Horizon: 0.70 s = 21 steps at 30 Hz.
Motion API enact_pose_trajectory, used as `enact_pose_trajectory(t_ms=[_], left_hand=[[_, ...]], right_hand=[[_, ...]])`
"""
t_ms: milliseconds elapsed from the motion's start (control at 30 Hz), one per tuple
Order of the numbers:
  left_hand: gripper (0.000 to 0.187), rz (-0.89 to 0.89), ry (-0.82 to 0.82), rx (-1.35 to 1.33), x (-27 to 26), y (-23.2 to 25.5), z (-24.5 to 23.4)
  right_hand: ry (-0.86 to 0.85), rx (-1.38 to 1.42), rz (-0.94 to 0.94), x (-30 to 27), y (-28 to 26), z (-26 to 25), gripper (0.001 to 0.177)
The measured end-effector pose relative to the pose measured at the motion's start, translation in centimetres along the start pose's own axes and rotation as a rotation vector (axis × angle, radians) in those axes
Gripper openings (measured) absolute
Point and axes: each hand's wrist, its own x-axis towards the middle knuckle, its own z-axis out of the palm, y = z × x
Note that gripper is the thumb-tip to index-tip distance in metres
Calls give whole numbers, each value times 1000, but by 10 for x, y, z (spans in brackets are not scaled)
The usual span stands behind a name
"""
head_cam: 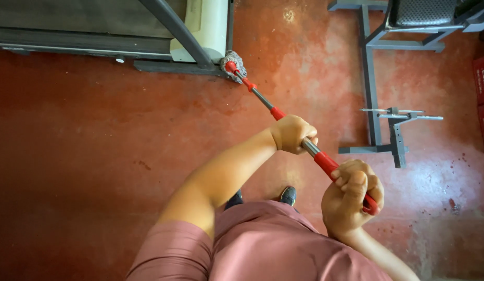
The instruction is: Mopping the floor in a gym area near fitness equipment.
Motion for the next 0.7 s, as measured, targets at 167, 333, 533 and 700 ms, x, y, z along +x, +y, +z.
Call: enact_pose_trajectory(t_ms=[167, 333, 533, 700], left_hand=[[17, -27, -346, -68, 9, -11, 28], [20, -79, -445, -13, 31, -15, 66], [20, 132, -50, 7, 12, -22, 67], [29, 78, 454, 95, 13, 55, 17]], right_hand=[[242, -67, 51, -2, 9, -22, 29], [435, 25, 84, 19, 15, -45, 32], [335, -80, -168, 21, 43, -45, 44], [123, -92, -384, 25, 40, -18, 49]])
